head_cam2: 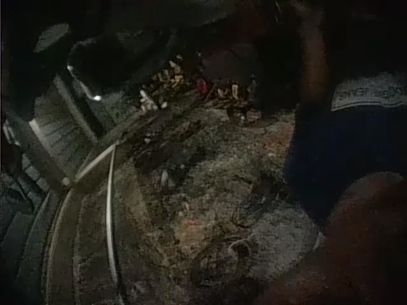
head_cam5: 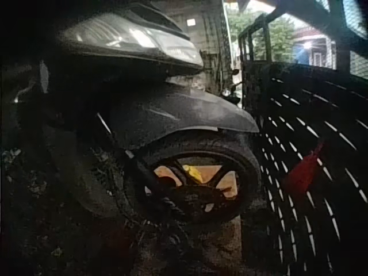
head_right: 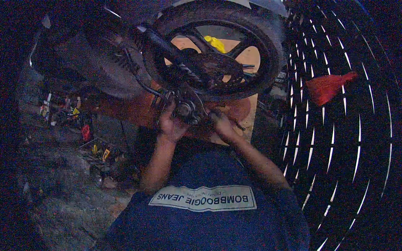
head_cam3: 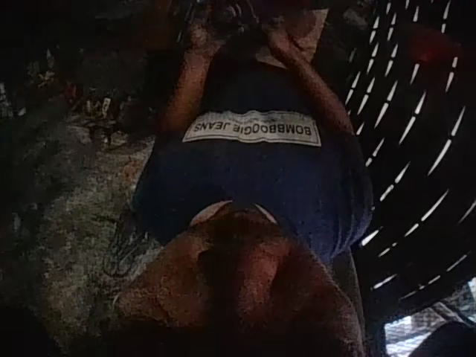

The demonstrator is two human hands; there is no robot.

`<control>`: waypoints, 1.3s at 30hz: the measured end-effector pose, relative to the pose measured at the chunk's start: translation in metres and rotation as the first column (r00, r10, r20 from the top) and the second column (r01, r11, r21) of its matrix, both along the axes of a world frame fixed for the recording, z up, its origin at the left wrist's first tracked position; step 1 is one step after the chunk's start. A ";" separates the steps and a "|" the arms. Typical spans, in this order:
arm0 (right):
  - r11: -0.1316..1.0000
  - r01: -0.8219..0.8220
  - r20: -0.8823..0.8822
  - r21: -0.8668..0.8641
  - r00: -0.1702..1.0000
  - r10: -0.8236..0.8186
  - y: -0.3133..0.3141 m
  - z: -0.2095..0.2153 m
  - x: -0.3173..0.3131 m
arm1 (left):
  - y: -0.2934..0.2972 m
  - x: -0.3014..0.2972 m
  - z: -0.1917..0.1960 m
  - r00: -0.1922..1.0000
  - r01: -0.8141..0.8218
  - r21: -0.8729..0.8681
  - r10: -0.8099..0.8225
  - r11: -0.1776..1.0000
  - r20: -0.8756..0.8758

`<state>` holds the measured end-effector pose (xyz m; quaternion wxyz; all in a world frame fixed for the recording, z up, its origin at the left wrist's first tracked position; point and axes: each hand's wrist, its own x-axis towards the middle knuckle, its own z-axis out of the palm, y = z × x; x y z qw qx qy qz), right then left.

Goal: The person works on the front wheel of a Yamaha motorcycle, using a hex key to loosen bolts on the brake caliper. They remove the caliper from the wheel and use pliers to manipulate the brake pads and internal components. The person then uses a screwdriver to adjust parts within the caliper assembly.

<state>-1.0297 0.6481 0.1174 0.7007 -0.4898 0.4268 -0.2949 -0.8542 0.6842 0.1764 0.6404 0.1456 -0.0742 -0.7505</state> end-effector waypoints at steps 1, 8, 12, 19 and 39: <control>0.987 -0.008 0.143 0.158 0.990 -0.014 -0.005 0.003 0.008 | 0.001 -0.001 0.004 0.997 0.002 0.024 -0.004 1.000 0.082; 0.765 -0.269 0.542 0.585 0.832 -0.121 0.000 0.059 0.032 | 0.020 -0.003 0.021 0.801 -0.068 0.197 -0.064 0.978 0.595; 0.792 -0.311 0.557 0.525 0.830 -0.043 0.002 0.035 0.035 | 0.030 -0.004 0.036 0.114 -0.176 -0.010 0.031 0.984 0.993; 0.824 -0.261 0.488 0.502 0.872 -0.021 0.001 0.017 0.038 | 0.033 -0.006 0.021 -0.232 -0.263 -0.277 0.218 0.924 0.948; 0.943 0.053 0.048 -0.328 0.998 -0.039 0.032 0.057 0.038 | 0.027 0.020 -0.041 0.921 -0.217 -0.389 0.320 0.895 0.224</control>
